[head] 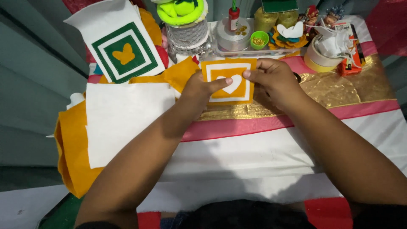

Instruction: The person trims the edges of a felt piece with a heart design using scissors.

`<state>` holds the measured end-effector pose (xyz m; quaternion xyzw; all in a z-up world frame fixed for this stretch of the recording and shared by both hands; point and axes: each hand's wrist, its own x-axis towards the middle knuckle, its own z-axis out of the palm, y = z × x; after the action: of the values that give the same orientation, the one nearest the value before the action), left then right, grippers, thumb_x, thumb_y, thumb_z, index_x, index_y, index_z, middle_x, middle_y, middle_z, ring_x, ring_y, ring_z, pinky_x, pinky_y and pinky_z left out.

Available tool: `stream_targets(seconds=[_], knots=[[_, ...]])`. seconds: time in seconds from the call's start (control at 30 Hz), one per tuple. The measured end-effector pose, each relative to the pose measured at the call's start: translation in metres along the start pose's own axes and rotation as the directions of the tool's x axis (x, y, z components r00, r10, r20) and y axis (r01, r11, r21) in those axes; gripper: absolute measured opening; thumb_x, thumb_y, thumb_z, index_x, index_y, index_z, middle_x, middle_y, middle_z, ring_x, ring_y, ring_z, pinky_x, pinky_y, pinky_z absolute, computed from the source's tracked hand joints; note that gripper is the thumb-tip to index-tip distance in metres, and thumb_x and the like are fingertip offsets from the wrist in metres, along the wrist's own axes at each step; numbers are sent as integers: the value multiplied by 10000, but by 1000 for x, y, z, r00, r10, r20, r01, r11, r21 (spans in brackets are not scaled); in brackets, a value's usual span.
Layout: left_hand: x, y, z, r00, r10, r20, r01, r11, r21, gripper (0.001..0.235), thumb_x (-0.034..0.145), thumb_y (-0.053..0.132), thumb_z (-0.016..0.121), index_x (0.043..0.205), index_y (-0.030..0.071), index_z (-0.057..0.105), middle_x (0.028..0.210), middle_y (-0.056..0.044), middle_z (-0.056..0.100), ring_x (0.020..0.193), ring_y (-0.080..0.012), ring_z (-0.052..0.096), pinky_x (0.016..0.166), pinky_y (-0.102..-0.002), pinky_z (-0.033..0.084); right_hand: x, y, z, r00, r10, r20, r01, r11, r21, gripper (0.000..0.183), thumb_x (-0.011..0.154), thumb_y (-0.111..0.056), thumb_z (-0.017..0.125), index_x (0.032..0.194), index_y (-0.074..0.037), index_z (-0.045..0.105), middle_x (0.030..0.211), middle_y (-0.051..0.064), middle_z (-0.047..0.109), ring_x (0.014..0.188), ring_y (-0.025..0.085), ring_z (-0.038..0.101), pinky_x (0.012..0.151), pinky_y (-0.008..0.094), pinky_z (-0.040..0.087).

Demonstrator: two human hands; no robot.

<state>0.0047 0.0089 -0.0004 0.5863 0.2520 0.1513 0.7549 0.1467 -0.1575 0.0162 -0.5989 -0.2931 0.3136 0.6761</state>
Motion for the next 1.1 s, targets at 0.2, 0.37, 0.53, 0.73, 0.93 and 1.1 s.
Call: stream_targets(seconds=[0.2, 0.37, 0.53, 0.73, 0.93, 1.1], knots=[[7, -12, -8, 999, 26, -30, -27, 999, -33, 508, 802, 212, 894, 1212, 20, 663, 1028, -129, 730, 953, -181, 688, 896, -388, 590, 21, 4, -13, 999, -2, -38, -1, 997, -83, 156, 914, 31, 693, 1060, -14, 665, 791, 58, 627, 628, 124, 693, 538, 212, 579], [-2, 1, -3, 998, 38, -50, -43, 995, -93, 434, 796, 136, 828, 1155, -33, 652, 1017, -165, 737, 911, -217, 714, 856, -339, 587, 24, -30, -66, 992, -70, 106, 126, 473, -872, 233, 906, -116, 736, 1122, -28, 735, 881, 195, 704, 788, 349, 689, 710, 453, 529], [-13, 17, 3, 999, 40, -25, -42, 995, -93, 401, 817, 117, 722, 1150, -89, 633, 1031, -191, 727, 895, -239, 705, 802, -302, 565, 38, -31, -87, 945, 325, -44, -149, 304, -941, 458, 791, -233, 841, 1199, -61, 723, 1007, 141, 734, 885, 301, 664, 814, 398, 503], [-10, 16, 3, 996, 26, -91, -31, 998, -53, 386, 832, 114, 742, 1143, -87, 632, 999, -184, 735, 833, -228, 715, 738, -285, 583, 45, -13, -83, 958, 279, 63, 9, 191, -981, 431, 796, -206, 756, 1208, -86, 714, 1108, 111, 769, 942, 324, 706, 849, 423, 542], [-20, 18, 5, 998, 61, 13, -60, 993, -97, 400, 799, 100, 744, 1141, -60, 611, 1020, -163, 712, 913, -222, 692, 811, -288, 556, 41, -24, -72, 924, 373, -90, -113, 40, -993, 487, 813, -310, 777, 1270, -177, 673, 1143, 101, 759, 989, 339, 699, 844, 449, 525], [-16, 7, 3, 999, 49, 8, -49, 997, -56, 360, 817, 185, 678, 1083, -58, 676, 959, -142, 710, 854, -193, 647, 769, -257, 496, 31, -55, -96, 890, 453, -48, -277, 453, -848, 491, 817, -3, 661, 1307, 1, 689, 1049, 204, 711, 846, 310, 637, 754, 375, 499]])
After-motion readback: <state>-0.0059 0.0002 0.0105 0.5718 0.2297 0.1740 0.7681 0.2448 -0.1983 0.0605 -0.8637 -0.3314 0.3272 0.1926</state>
